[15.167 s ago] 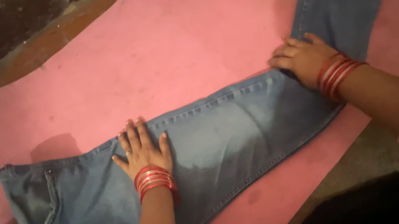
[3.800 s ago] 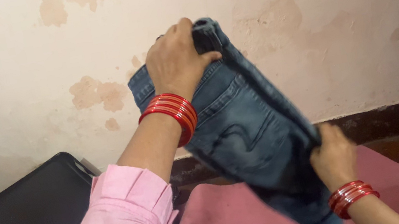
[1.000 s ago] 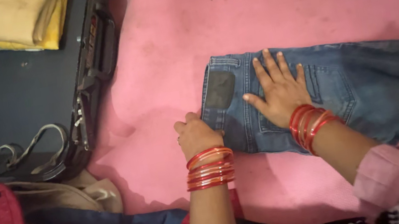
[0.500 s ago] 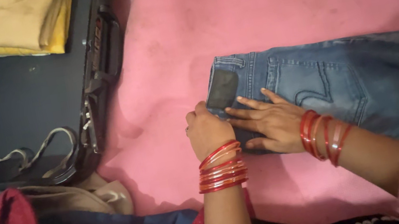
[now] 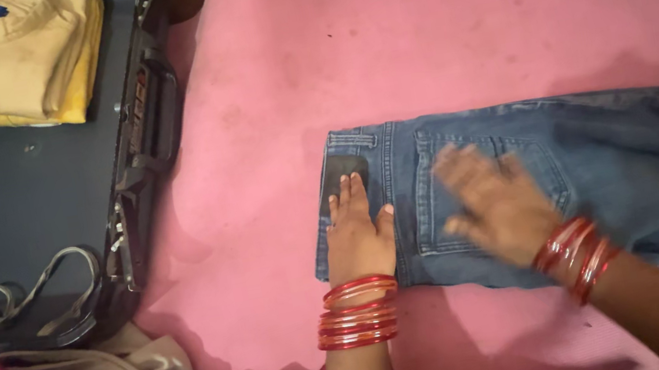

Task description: The person folds a shirt and a pair of jeans by hand on a mat and places them into a suitcase.

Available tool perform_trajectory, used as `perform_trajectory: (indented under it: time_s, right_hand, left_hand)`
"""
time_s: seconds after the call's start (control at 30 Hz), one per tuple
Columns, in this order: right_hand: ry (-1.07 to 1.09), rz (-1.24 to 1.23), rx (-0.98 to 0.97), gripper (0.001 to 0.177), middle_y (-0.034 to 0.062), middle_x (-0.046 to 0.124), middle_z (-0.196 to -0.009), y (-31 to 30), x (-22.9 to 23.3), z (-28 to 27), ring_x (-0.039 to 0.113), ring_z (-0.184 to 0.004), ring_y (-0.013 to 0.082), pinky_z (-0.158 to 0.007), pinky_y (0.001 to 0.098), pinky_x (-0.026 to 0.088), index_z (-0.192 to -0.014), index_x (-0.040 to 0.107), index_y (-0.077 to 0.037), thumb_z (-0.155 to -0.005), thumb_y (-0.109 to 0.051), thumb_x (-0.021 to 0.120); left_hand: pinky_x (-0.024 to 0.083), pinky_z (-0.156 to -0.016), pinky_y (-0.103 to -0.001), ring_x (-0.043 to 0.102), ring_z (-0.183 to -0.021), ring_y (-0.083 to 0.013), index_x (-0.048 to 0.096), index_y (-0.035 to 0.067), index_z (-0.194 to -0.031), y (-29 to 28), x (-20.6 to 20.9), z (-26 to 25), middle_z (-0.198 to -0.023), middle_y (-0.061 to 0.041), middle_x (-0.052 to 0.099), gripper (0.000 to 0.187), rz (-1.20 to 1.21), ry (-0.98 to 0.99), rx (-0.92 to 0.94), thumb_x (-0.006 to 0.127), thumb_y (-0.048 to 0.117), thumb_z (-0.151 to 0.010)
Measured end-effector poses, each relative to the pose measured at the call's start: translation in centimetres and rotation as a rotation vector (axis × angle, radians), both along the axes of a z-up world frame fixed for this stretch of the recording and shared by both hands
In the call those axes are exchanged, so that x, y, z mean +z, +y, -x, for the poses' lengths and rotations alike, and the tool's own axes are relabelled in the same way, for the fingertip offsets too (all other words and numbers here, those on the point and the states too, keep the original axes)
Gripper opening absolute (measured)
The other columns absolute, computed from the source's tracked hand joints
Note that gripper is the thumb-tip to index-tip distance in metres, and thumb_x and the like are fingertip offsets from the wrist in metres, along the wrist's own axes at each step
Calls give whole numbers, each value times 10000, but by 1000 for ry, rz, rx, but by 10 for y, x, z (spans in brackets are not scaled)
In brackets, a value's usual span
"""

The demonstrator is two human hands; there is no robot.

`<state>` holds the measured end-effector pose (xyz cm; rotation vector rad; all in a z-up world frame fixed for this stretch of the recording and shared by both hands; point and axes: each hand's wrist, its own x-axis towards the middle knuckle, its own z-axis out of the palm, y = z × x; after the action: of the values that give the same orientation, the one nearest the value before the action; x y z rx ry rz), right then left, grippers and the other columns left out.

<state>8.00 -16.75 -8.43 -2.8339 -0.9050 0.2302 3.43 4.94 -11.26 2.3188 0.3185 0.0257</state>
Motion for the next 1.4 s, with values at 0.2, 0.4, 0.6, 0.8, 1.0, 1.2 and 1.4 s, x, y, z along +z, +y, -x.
perform_trajectory:
  time_s: [0.2, 0.4, 0.6, 0.8, 1.0, 1.2, 1.4]
  right_hand:
    - [19, 155, -683, 895, 118, 52, -1688, 47, -15, -29, 56, -1552, 303, -1170, 660, 88, -1598, 148, -113, -958, -690, 390]
    - [41, 214, -142, 901, 156, 46, -1702, 109, -13, -20, 76, -1551, 326, -1159, 640, 115, -1630, 143, -117, -910, -477, 547]
    - [-34, 110, -149, 934, 89, 71, -1689, -2, -4, -37, 91, -1529, 327, -1163, 629, 148, -1603, 157, -151, -887, -657, 480]
    - [149, 233, -609, 899, 114, 13, -1686, -35, 1, -8, 17, -1541, 339, -1156, 661, 109, -1603, 117, -178, -929, -695, 410]
    - [173, 136, -166, 857, 121, 77, -1723, -26, 13, 79, 57, -1544, 330, -1149, 635, 95, -1612, 173, -214, -919, -612, 482]
    - [99, 391, -317, 835, -21, 182, -1671, -153, 31, 91, 170, -1535, 223, -1199, 593, 155, -1611, 266, -322, -859, -447, 607]
    - [-208, 355, -827, 747, 14, 243, -1686, -251, 33, 115, 246, -1561, 249, -1202, 677, 220, -1552, 362, -313, -860, -404, 629]
  left_hand:
    - [291, -1155, -586, 261, -1519, -397, 293, 95, -1584, -2, 6, -2, -1643, -145, 316, 727, 55, 51, 21, 576, 343, -962]
    - [174, -1195, -599, 177, -1543, -372, 204, 163, -1615, -7, 20, -6, -1677, -109, 224, 777, 119, 137, 60, 499, 506, -983]
    - [190, -1195, -597, 183, -1548, -367, 219, 161, -1612, -9, 14, -4, -1684, -114, 222, 805, 46, 122, 36, 520, 532, -964]
    - [251, -1179, -597, 212, -1534, -388, 250, 119, -1599, -6, -2, -3, -1676, -150, 233, 812, -7, 75, 20, 571, 495, -954]
    - [274, -1142, -623, 210, -1517, -426, 279, 126, -1579, -8, 1, -5, -1669, -180, 200, 862, -172, 102, -46, 636, 522, -901]
    - [221, -1129, -683, 221, -1497, -428, 316, 140, -1577, -51, 51, 14, -1662, -174, 228, 937, -373, -20, -254, 721, 493, -810]
    - [196, -1156, -668, 281, -1481, -361, 343, 168, -1544, -138, 65, 53, -1616, -102, 292, 884, -577, -3, -778, 738, 266, -759]
